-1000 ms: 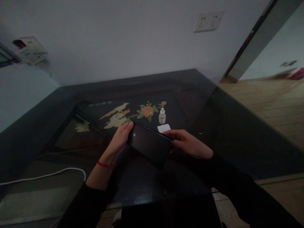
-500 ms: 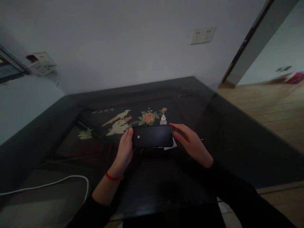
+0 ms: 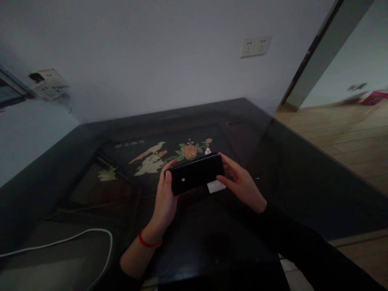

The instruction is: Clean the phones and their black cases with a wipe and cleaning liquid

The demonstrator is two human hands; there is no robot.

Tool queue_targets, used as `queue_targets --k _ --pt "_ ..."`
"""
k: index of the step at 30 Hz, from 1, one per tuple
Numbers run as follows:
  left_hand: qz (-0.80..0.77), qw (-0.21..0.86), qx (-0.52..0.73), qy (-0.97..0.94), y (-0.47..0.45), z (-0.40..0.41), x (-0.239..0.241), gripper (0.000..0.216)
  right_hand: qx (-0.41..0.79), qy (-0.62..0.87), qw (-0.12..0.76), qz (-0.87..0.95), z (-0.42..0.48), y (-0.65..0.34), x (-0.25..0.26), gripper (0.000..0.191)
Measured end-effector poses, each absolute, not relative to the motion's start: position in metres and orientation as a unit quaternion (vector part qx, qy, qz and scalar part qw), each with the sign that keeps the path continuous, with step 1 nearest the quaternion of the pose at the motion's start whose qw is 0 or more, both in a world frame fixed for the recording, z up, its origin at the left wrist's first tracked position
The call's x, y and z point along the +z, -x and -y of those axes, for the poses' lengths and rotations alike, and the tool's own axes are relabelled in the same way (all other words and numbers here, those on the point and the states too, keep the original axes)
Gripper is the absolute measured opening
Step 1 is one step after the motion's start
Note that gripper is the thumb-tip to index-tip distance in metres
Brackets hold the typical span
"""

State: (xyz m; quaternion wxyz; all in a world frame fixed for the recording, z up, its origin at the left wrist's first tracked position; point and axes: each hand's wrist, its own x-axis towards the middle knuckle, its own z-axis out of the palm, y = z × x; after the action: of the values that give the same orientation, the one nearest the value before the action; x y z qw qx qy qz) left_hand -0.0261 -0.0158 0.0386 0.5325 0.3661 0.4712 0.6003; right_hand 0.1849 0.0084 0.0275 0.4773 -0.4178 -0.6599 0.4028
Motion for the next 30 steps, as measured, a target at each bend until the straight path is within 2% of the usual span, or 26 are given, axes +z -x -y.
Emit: queue_targets --k 4,6,8,13,18,22,25,26,28,30 --pt "-0.394 0.693 0.511 -0.322 0.034 0.013 0.046 0.061 0.527 0.385 0.474 0.59 -0.007 -0.184 0.034 0.073" --pt "-0.354 0.771 0.433 -0.304 0.04 0.012 0.051 0.074 0.544 0.381 0.481 0.572 -0.007 -0.185 0.036 0.068" --pt "-0.311 0.824 0.365 -0.302 0.044 0.013 0.054 0.075 0.537 0.38 0.491 0.571 -0.006 -0.187 0.036 0.06" --pt "-0.317 0.829 0.289 -0.36 0.043 0.021 0.048 0.079 0.536 0.377 0.457 0.601 -0.007 -0.191 0.035 0.041" --pt "-0.416 0.826 0.249 -0.289 0.034 0.023 0.039 0.06 0.512 0.379 0.468 0.613 -0.003 -0.187 0.033 0.032" --pt "-0.465 0.75 0.305 -0.358 0.039 0.017 0.045 0.053 0.489 0.399 0.527 0.569 0.002 -0.186 0.03 0.034" --pt "-0.505 0.652 0.319 -0.466 0.051 0.006 0.046 0.064 0.415 0.432 0.588 0.544 0.001 -0.189 0.028 0.035" --pt "-0.523 0.602 0.323 -0.511 0.056 0.001 0.045 0.064 0.385 0.441 0.6 0.545 0.0 -0.19 0.029 0.035" --pt "-0.58 0.43 0.306 -0.62 0.067 -0.009 0.039 0.061 0.345 0.453 0.602 0.56 -0.006 -0.19 0.031 0.037" --pt "-0.621 0.369 0.293 -0.627 0.078 -0.019 0.032 0.061 0.342 0.46 0.568 0.591 -0.013 -0.185 0.037 0.038"
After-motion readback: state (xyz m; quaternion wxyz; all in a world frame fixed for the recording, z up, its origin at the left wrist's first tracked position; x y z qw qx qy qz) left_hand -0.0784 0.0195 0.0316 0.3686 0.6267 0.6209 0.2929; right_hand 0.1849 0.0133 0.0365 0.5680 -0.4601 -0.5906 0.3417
